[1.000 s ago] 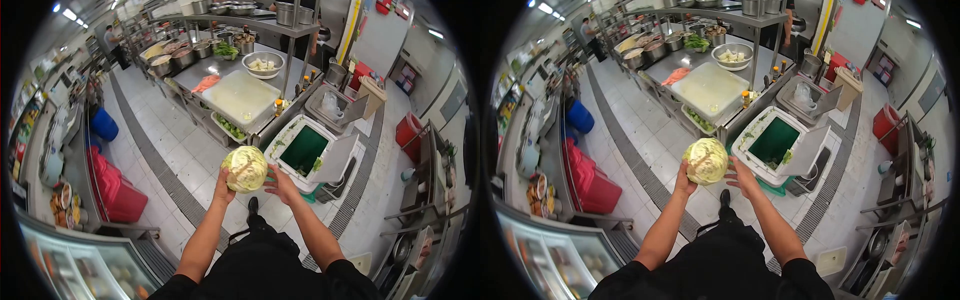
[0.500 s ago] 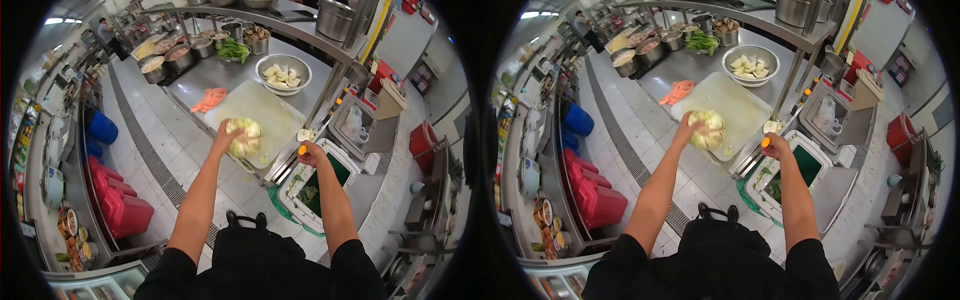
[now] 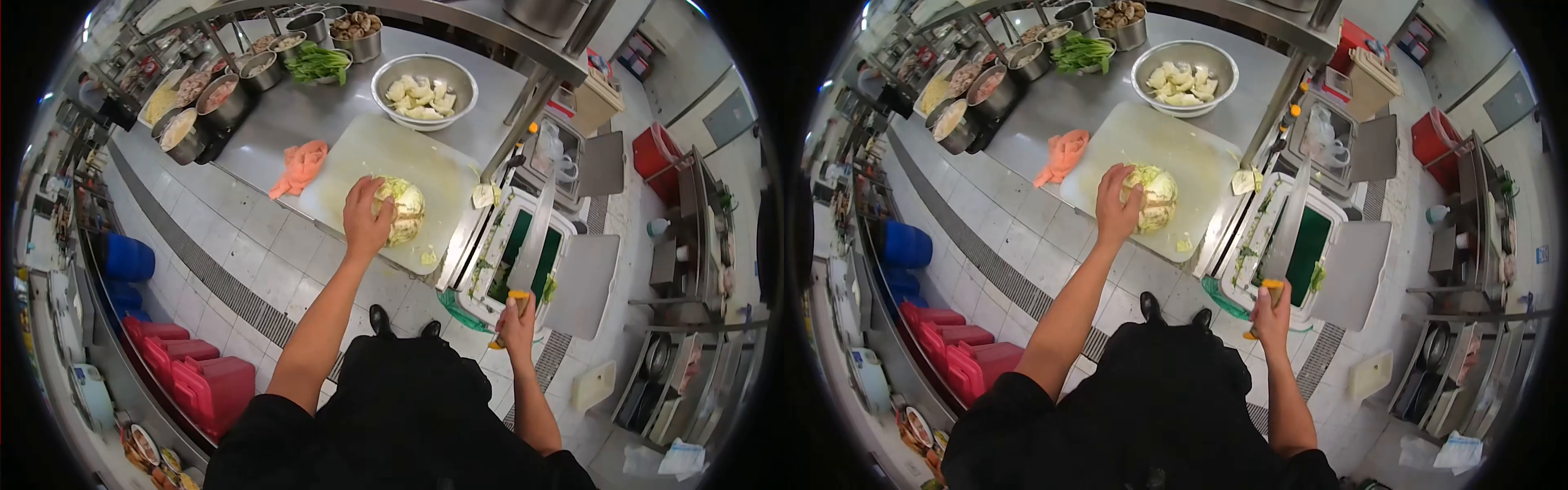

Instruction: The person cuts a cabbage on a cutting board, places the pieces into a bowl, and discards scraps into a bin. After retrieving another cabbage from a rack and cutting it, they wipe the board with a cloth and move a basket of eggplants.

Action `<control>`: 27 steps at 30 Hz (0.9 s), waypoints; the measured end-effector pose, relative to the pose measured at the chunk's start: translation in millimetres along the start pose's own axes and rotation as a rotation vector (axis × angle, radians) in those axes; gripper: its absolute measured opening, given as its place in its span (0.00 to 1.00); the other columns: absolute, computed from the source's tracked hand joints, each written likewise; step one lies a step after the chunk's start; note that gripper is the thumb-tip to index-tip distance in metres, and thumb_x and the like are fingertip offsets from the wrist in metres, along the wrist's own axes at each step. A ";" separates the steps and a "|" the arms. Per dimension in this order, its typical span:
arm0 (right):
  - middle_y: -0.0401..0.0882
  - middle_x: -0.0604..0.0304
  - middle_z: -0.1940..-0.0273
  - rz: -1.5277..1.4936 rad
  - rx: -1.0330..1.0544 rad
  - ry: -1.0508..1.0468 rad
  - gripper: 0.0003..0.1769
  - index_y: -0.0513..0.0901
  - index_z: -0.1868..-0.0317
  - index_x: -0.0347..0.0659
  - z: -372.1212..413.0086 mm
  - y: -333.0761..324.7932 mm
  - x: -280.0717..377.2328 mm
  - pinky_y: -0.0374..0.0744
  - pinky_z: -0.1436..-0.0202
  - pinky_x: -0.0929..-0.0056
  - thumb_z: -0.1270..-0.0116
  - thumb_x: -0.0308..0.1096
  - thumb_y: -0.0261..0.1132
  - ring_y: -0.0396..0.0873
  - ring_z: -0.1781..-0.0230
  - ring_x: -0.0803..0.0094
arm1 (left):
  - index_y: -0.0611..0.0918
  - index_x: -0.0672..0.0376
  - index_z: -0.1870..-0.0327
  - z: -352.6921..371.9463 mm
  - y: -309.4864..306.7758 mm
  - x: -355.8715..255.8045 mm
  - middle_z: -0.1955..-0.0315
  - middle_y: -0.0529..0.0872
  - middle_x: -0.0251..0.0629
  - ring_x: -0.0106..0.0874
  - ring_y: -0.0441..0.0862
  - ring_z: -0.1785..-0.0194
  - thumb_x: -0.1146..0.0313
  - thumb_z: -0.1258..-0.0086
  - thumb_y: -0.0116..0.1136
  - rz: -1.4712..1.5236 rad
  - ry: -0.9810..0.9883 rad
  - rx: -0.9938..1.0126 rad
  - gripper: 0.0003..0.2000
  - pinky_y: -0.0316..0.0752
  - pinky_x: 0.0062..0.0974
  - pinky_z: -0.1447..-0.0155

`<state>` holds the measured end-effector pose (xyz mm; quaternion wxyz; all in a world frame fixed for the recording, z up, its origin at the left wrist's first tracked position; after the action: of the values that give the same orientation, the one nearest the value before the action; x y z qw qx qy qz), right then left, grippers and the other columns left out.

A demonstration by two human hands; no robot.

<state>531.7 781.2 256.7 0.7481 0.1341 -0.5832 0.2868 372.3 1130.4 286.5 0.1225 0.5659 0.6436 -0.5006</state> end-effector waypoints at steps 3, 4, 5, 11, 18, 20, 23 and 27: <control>0.78 0.58 0.77 0.316 0.060 -0.032 0.23 0.70 0.36 0.38 1.6 34.6 55.7 0.78 0.74 0.67 0.27 0.37 0.63 0.80 0.77 0.70 | 0.79 0.58 0.41 -2.6 0.6 -3.0 0.38 0.76 0.49 0.49 0.74 0.35 0.67 0.30 0.60 -0.042 -0.002 -0.029 0.17 0.70 0.42 0.33; 0.81 0.48 0.77 0.492 0.039 -0.206 0.21 0.73 0.41 0.36 0.8 44.4 61.6 0.78 0.71 0.56 0.29 0.39 0.62 0.82 0.77 0.55 | 0.79 0.57 0.42 -2.7 2.0 -4.0 0.38 0.75 0.49 0.50 0.74 0.35 0.67 0.29 0.59 -0.050 -0.016 -0.054 0.16 0.70 0.43 0.35; 0.82 0.45 0.75 0.607 0.086 -0.289 0.21 0.73 0.42 0.36 4.6 53.1 66.4 0.78 0.69 0.52 0.29 0.39 0.62 0.83 0.75 0.48 | 0.79 0.57 0.42 -2.9 4.2 -4.8 0.38 0.75 0.49 0.50 0.74 0.35 0.67 0.29 0.59 -0.042 -0.013 -0.040 0.16 0.70 0.43 0.35; 0.83 0.40 0.73 0.945 0.304 -0.317 0.18 0.74 0.46 0.37 40.0 90.4 94.8 0.79 0.66 0.45 0.27 0.43 0.60 0.83 0.71 0.40 | 0.80 0.56 0.44 -6.0 6.4 -13.9 0.41 0.74 0.49 0.51 0.73 0.39 0.67 0.29 0.56 -0.187 0.082 -0.027 0.14 0.69 0.46 0.37; 0.82 0.41 0.76 1.009 0.348 -0.265 0.17 0.72 0.50 0.38 44.3 86.1 112.1 0.79 0.66 0.45 0.26 0.44 0.60 0.83 0.72 0.40 | 0.82 0.52 0.47 -8.9 12.1 -12.8 0.44 0.73 0.46 0.50 0.71 0.40 0.67 0.31 0.58 -0.244 0.114 -0.024 0.13 0.69 0.48 0.40; 0.82 0.41 0.76 1.043 0.378 -0.230 0.17 0.72 0.51 0.38 43.7 84.1 116.4 0.78 0.66 0.44 0.26 0.43 0.60 0.83 0.72 0.39 | 0.82 0.52 0.47 -10.0 14.8 -13.1 0.44 0.72 0.46 0.50 0.71 0.40 0.67 0.31 0.58 -0.246 0.118 -0.025 0.13 0.69 0.48 0.40; 0.82 0.40 0.76 1.052 0.395 -0.216 0.17 0.72 0.51 0.37 41.8 81.7 119.3 0.78 0.66 0.43 0.26 0.44 0.59 0.83 0.72 0.39 | 0.83 0.52 0.47 -11.0 15.1 -17.1 0.45 0.72 0.46 0.50 0.71 0.40 0.67 0.31 0.58 -0.269 0.111 0.013 0.13 0.69 0.49 0.40; 0.82 0.40 0.76 1.075 0.431 -0.185 0.17 0.71 0.52 0.37 42.3 83.1 127.5 0.78 0.65 0.43 0.25 0.44 0.59 0.83 0.72 0.38 | 0.81 0.53 0.48 -13.3 16.3 -16.5 0.45 0.72 0.46 0.50 0.70 0.40 0.68 0.31 0.57 -0.267 0.092 0.028 0.12 0.68 0.49 0.40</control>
<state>469.2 859.8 378.6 0.3994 -0.0071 -0.5607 0.7253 397.1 1128.6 296.4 0.0174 0.4992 0.7111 -0.4948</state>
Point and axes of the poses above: each hand's wrist, its own z-axis away from the middle knuckle, its own y-axis out of the palm, x = y × z, the point moved 4 cm from there along -z, towards the middle knuckle
